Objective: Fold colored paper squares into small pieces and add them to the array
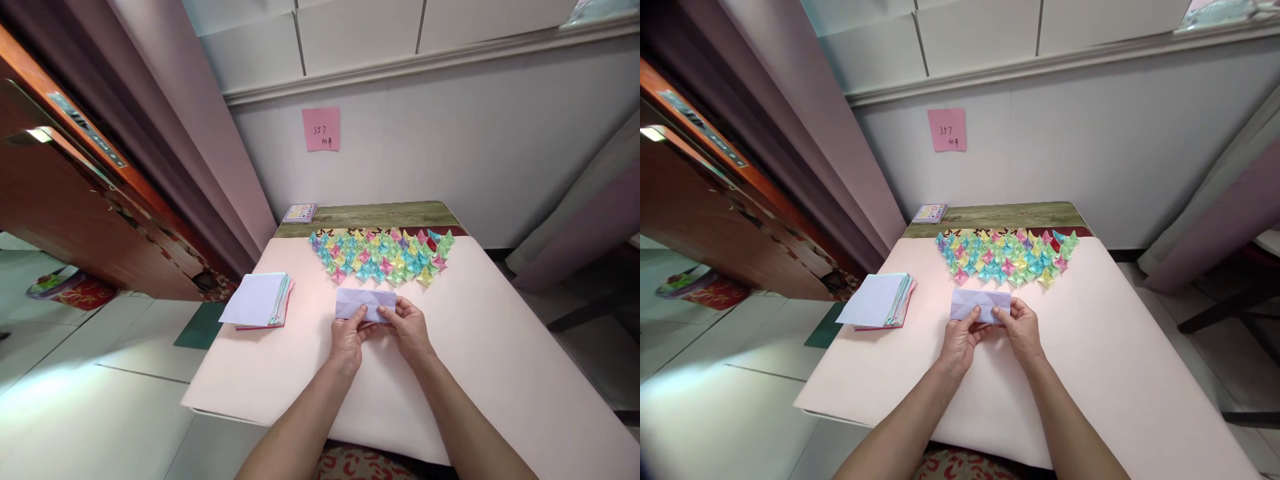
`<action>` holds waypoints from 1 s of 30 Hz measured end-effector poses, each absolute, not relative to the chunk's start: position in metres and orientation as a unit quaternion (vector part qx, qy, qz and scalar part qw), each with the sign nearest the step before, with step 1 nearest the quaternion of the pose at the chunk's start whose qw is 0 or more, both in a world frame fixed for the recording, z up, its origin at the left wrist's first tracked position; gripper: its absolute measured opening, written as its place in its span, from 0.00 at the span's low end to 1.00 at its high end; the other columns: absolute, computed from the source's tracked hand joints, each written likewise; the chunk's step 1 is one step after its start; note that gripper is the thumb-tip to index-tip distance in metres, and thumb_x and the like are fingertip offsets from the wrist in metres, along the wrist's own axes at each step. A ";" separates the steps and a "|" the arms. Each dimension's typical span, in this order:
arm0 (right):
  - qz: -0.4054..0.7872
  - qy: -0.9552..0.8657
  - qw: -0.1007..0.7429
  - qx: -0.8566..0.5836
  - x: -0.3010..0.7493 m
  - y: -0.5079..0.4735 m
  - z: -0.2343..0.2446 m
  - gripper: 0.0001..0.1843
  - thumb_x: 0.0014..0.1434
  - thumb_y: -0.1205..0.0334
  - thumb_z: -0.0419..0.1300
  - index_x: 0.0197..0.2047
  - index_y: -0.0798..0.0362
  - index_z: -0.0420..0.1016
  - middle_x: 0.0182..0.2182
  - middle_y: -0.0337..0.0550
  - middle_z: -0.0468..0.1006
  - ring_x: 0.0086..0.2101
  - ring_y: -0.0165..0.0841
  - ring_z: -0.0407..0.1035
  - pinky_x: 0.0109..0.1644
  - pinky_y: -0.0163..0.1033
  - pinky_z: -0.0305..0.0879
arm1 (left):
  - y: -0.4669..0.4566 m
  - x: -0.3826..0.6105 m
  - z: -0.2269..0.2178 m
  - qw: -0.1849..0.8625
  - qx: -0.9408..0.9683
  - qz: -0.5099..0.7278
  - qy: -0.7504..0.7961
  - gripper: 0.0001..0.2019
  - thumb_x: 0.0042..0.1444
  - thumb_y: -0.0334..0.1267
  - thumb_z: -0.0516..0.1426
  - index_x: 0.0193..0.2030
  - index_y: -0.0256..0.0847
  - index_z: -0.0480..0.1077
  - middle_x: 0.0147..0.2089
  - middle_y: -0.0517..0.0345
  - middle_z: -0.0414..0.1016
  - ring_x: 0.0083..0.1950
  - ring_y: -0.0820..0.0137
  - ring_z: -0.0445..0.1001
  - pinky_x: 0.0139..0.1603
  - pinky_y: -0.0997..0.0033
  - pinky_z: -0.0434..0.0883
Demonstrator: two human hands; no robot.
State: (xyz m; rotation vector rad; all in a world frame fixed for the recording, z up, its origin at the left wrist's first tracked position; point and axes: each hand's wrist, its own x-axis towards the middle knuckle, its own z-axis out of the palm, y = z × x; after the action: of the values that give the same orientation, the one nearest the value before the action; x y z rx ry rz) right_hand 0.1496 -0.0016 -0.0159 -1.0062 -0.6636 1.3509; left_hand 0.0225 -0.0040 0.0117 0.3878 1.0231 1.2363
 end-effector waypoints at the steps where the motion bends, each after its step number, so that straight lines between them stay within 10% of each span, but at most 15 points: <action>1: 0.585 -0.290 0.619 -0.436 0.149 -0.002 -0.016 0.22 0.42 0.54 0.75 0.39 0.53 0.76 0.34 0.43 0.84 0.31 0.36 0.78 0.37 0.40 0.75 | -0.005 0.025 0.012 0.679 0.165 0.551 0.456 0.21 0.37 0.42 0.72 0.37 0.32 0.76 0.31 0.52 0.80 0.31 0.67 0.78 0.33 0.67 0.76; 13: 0.489 -0.522 0.558 -0.420 0.154 -0.007 -0.015 0.32 0.59 0.58 0.60 0.66 0.44 0.60 0.33 0.36 0.78 0.32 0.31 0.74 0.42 0.40 0.73 | 0.012 -0.012 0.013 0.684 0.209 0.479 0.509 0.12 0.41 0.31 0.69 0.32 0.29 0.75 0.22 0.54 0.76 0.21 0.72 0.73 0.22 0.75 0.75; 20: 0.532 -0.507 0.542 -0.407 0.151 -0.006 -0.027 0.13 0.50 0.59 0.68 0.41 0.51 0.78 0.35 0.43 0.81 0.36 0.37 0.77 0.43 0.41 0.74 | 0.007 -0.022 0.020 0.701 0.260 0.434 0.503 0.10 0.44 0.30 0.67 0.34 0.28 0.76 0.26 0.51 0.78 0.20 0.73 0.72 0.19 0.75 0.73; 30: 0.488 -0.426 0.581 -0.493 0.154 -0.007 -0.011 0.18 0.46 0.48 0.72 0.28 0.53 0.76 0.23 0.40 0.77 0.25 0.32 0.71 0.31 0.37 0.69 | -0.006 -0.008 0.016 0.673 0.348 0.470 0.453 0.22 0.48 0.49 0.67 0.42 0.30 0.78 0.37 0.42 0.81 0.32 0.66 0.80 0.31 0.70 0.77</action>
State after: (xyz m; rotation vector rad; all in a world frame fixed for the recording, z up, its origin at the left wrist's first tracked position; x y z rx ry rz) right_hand 0.1540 -0.0075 -0.0114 -1.1527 -0.9947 1.1404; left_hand -0.0081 -0.0061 0.0156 0.7838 1.0187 1.0574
